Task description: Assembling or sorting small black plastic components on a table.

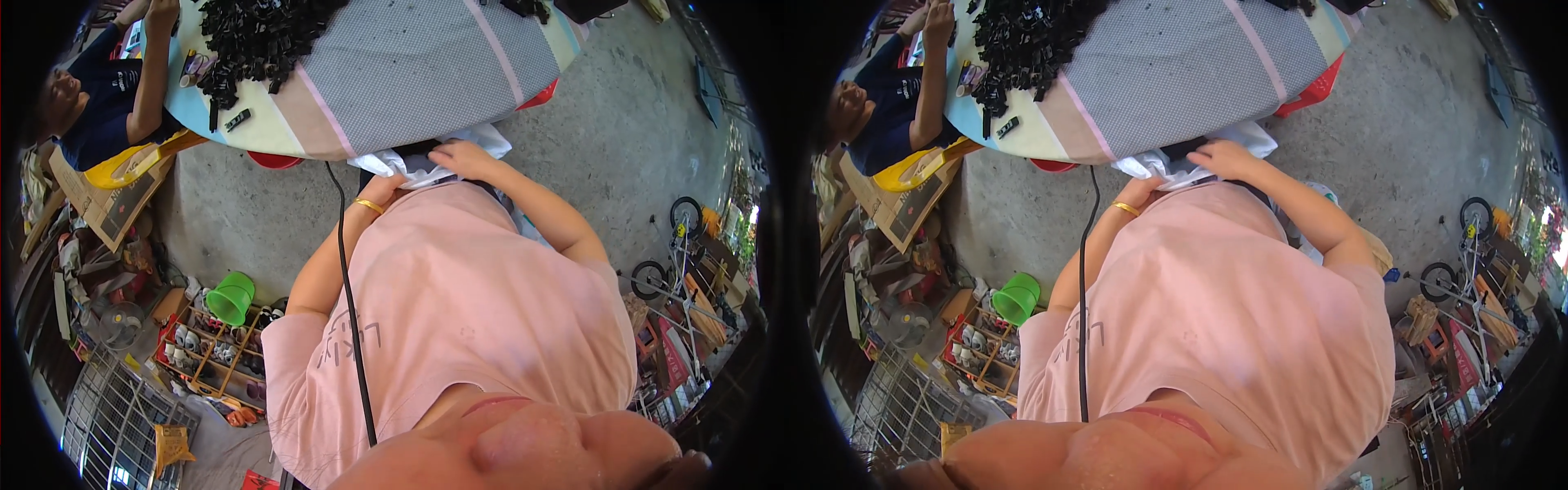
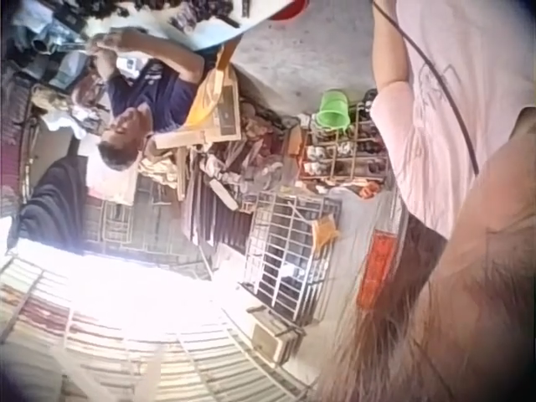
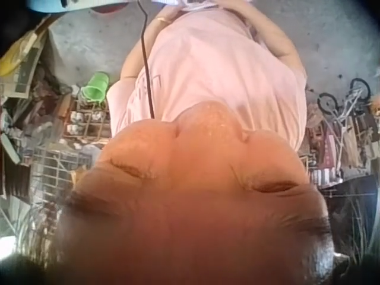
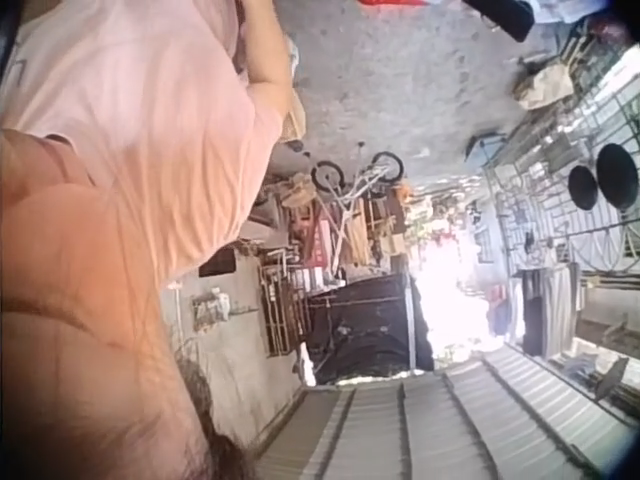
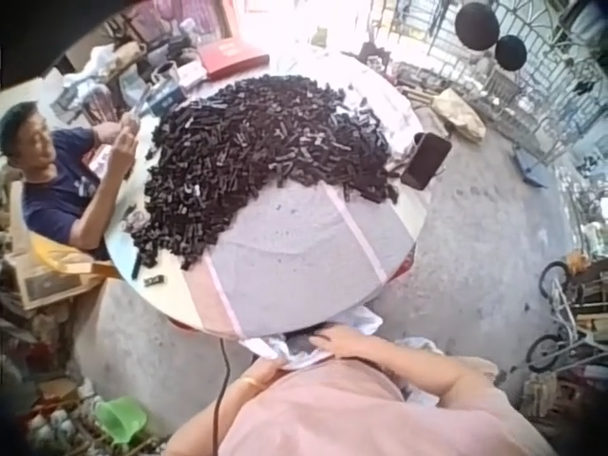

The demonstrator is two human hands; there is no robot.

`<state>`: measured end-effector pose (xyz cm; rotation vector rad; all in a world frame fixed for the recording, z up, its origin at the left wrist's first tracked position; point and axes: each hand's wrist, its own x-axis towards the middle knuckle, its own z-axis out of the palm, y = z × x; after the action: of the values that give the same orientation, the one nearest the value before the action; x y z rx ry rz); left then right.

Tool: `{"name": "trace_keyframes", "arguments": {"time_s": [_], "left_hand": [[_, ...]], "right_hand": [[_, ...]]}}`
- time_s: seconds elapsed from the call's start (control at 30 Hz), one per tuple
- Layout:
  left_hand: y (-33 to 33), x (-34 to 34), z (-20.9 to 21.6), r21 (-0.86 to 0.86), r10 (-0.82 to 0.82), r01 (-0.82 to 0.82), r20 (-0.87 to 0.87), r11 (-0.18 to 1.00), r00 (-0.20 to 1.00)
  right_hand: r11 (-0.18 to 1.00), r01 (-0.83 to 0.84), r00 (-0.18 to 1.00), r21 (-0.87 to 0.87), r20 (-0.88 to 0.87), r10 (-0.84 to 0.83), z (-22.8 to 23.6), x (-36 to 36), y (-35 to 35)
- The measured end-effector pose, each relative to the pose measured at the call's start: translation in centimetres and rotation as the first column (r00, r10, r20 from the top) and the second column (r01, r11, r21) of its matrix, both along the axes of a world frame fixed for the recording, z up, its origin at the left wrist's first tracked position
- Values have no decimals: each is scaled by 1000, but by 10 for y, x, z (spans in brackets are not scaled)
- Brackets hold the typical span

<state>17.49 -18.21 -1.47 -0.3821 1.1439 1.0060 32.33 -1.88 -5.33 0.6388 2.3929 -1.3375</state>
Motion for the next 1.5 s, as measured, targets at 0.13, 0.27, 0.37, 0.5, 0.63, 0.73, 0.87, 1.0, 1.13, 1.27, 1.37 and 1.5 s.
{"name": "trace_keyframes", "arguments": {"time_s": [0.13,0.27,0.37,0.5,0.63,0.73,0.87,1.0,1.13,1.27,1.37,1.5], "left_hand": [[2,-1,-5,-43,30,-27,74,999,997],[-5,-3,-46,14,-65,65,-17,998,998],[11,-13,-45,-202,-696,676,-355,709,624],[-12,-2,-120,-117,-543,820,-800,560,256],[-16,5,-246,-314,-654,948,-706,-52,-270],[-52,34,-429,-518,-616,847,-631,-118,-472],[2,39,-316,-454,-910,883,-405,116,-89],[-12,-1,-250,-439,-944,889,-329,132,-22],[-55,-68,-233,12,-477,792,-793,610,380],[-190,-152,-282,-268,-375,292,-348,918,859],[-134,-171,-162,-302,55,-352,-685,886,727],[-86,-199,-39,83,-39,-482,-971,873,-238]], "right_hand": [[891,34,865,453,434,-254,-16,4,23],[773,7,903,634,328,-277,-26,0,20],[700,105,946,707,146,-289,-41,2,22],[789,105,946,606,183,-266,-59,4,28],[881,-18,901,473,390,-190,-89,30,26],[942,-131,912,307,411,-7,-83,6,1],[992,-4,905,125,423,-50,-45,41,-11],[983,-49,930,177,368,-20,-6,21,-17],[933,359,930,4,86,-358,38,5,3],[785,619,768,18,-221,-601,83,-27,34],[710,690,718,139,-254,-648,101,-6,61],[754,608,786,249,-322,-528,117,-27,107]]}}
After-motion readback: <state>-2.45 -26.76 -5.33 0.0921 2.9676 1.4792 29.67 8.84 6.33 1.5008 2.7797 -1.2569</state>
